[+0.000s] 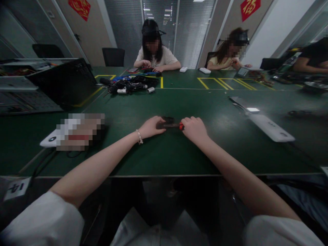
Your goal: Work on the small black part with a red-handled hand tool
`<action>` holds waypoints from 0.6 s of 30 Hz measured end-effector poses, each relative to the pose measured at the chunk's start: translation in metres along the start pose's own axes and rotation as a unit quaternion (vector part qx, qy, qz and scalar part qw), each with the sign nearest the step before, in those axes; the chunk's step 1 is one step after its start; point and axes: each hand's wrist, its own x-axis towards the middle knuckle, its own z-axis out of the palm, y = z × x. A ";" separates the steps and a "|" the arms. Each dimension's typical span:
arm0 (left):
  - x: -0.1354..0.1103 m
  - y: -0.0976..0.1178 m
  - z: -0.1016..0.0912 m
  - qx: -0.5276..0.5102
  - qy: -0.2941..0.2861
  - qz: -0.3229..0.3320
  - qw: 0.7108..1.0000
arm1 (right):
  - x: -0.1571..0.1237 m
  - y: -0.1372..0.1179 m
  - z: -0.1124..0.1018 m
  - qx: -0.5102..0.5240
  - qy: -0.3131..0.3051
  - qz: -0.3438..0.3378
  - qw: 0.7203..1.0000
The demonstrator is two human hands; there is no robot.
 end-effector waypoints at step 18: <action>0.000 0.002 -0.002 -0.002 -0.005 -0.003 1.000 | 0.002 0.002 0.006 0.018 -0.011 0.008 1.000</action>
